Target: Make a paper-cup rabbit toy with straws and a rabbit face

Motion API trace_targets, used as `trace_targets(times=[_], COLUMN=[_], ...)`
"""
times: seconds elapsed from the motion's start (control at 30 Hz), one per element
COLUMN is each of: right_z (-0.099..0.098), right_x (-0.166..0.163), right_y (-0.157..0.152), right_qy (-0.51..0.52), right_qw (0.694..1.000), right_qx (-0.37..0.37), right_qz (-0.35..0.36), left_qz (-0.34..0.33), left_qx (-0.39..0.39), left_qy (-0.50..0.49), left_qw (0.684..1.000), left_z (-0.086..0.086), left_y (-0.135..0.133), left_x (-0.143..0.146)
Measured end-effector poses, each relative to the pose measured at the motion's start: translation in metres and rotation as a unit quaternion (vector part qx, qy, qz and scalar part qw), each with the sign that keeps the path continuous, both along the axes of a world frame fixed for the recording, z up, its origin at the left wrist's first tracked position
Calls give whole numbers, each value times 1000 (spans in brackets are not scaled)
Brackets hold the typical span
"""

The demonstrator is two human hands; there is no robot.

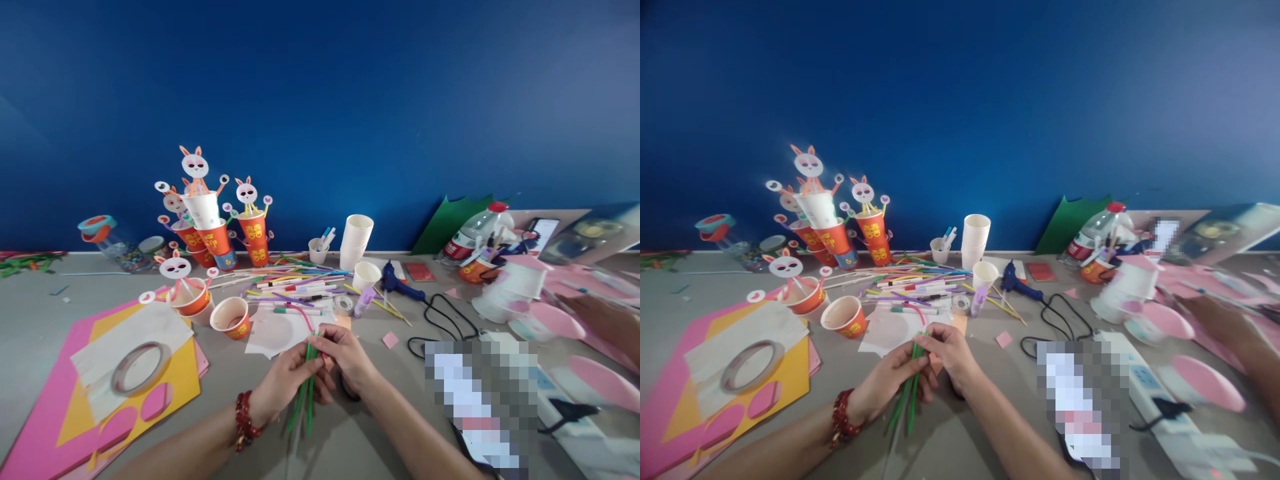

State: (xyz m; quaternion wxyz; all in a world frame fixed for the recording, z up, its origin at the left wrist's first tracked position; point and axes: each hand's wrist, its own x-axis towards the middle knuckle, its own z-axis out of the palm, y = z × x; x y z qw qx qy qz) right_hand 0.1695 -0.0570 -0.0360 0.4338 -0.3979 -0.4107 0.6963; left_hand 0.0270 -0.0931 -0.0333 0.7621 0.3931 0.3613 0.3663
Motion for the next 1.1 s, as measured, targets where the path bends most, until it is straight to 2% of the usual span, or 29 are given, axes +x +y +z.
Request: trace_targets(times=[0.2,0.4,0.57,0.73,0.87,1.0,1.1], right_z=[2,11,32,56,65,70,69], right_x=[-3,-1,0,-4,-9,-10,-8], right_y=[-1,5,17,31,40,49,53], right_qy=[39,42,60,47,38,14,-23], right_qw=[999,999,998,998,998,993,989], right_qx=[-16,-11,-13,31,48,111,144], right_qz=[-13,-8,5,11,24,-23,-20], left_qz=[21,3,-5,26,67,44,19], left_qx=[-26,17,90,126,152,151,138], left_qy=[-36,-27,-39,-33,0,5,-16], left_qw=[999,999,995,991,986,988,990], left_z=[6,19,37,48,55,63,64], left_y=[4,16,26,35,39,42,45], left_x=[-2,-2,1,6,7,3,-1])
